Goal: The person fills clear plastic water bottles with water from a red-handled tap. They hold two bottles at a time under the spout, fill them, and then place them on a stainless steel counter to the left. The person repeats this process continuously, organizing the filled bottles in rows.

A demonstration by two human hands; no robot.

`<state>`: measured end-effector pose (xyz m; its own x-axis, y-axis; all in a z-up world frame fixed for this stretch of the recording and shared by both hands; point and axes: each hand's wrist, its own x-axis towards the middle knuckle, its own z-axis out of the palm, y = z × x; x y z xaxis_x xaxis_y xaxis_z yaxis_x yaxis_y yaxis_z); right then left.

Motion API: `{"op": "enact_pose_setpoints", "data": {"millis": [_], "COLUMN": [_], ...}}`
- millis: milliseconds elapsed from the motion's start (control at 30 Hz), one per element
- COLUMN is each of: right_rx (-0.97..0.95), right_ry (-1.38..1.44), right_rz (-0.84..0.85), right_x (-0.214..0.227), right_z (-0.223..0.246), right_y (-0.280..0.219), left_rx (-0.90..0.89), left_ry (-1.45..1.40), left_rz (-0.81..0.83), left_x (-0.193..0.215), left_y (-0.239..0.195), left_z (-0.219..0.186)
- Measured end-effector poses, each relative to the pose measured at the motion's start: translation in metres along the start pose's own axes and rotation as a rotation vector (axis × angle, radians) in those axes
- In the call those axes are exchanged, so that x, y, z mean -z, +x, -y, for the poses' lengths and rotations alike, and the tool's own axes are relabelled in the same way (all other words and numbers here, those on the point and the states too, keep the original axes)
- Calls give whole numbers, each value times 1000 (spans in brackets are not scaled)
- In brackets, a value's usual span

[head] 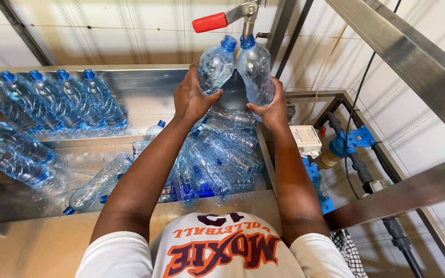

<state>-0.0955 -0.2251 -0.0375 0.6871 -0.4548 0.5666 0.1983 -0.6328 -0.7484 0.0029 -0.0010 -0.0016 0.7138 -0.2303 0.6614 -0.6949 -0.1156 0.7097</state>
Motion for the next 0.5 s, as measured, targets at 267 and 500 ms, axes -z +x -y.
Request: {"op": "enact_pose_setpoints", "data": {"millis": [267,500], "right_rx": [-117,-90], "right_ry": [-100,-75], "right_rz": [-21,-8], "right_x": [19,10], "right_z": [-8,-4], "right_y": [-3,1], "left_rx": [-99,-38], "left_ry": [402,410], "left_rz": [56,-29], "left_x": [-27,1], "left_y": [28,4], "left_z": [13,21]}}
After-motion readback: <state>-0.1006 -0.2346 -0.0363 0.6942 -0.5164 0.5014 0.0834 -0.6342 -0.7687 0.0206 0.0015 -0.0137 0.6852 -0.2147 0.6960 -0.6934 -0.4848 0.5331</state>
